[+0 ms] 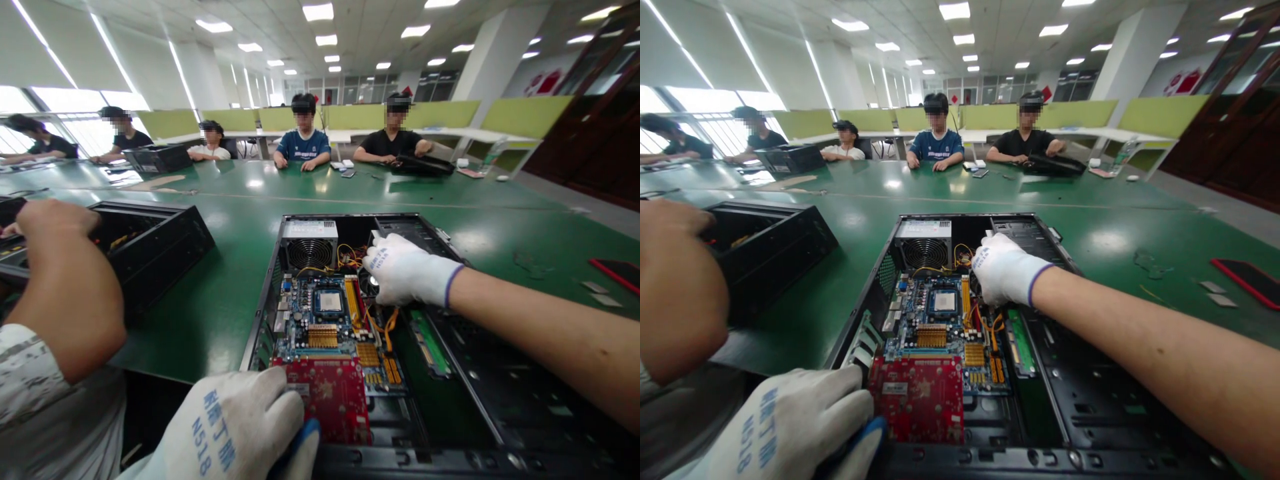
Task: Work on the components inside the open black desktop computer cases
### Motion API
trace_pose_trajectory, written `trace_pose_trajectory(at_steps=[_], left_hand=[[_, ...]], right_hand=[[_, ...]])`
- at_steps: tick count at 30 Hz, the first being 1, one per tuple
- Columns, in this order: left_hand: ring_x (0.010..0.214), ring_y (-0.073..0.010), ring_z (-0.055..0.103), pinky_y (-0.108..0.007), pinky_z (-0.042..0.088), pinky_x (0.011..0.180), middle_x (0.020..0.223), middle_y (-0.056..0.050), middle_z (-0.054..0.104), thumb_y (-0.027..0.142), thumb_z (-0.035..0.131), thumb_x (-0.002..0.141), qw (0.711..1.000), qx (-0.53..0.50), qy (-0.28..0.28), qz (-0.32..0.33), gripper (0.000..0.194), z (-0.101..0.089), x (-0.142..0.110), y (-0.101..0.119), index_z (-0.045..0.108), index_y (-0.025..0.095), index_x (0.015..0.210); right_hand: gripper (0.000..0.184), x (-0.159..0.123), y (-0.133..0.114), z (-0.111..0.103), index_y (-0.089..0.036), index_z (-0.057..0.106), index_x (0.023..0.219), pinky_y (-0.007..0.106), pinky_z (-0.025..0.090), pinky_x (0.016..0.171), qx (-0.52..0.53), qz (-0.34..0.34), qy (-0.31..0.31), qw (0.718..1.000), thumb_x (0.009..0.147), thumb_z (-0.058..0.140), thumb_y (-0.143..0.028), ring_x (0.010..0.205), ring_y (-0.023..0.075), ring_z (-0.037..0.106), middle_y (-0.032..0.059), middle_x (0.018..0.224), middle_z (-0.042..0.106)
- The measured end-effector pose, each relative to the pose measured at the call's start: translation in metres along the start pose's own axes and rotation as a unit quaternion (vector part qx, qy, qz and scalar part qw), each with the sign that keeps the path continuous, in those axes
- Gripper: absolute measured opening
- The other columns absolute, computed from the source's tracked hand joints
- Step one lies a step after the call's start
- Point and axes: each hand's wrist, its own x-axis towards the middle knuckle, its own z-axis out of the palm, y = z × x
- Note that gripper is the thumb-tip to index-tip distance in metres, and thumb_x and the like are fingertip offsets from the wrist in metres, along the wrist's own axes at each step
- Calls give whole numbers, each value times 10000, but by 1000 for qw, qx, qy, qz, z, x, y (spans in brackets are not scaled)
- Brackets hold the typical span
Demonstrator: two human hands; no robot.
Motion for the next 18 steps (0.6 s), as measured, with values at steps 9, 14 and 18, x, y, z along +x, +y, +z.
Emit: trace_pose_trajectory(at_steps=[9, 14, 18], left_hand=[[606, -169, 602, -292, 382, 475, 756, 3, 611, 301, 536, 908, 999, -26, -36, -8, 132, -1, -2, -2, 554, 252, 786], [634, -158, 609, -278, 406, 505, 794, 11, 625, 271, 543, 897, 997, -64, -38, -12, 104, -3, 3, -2, 532, 253, 796], [595, -145, 595, -270, 359, 459, 771, 16, 615, 268, 538, 880, 995, -95, -18, 19, 89, -4, 9, -6, 509, 254, 797]], right_hand=[[508, 6, -15, -17, -173, 769, 1049, 505, 447, 915, -33, -1, -84, 996, 640, 855, -462, 994, 369, 686, 178, 996, 758], [549, 0, -18, -16, -186, 760, 1096, 491, 455, 887, -34, 5, -74, 997, 669, 810, -527, 1065, 381, 658, 185, 1067, 748], [521, -4, -14, -9, -178, 749, 1096, 480, 440, 910, -14, 0, -40, 999, 700, 770, -516, 1075, 362, 644, 168, 1084, 744]])
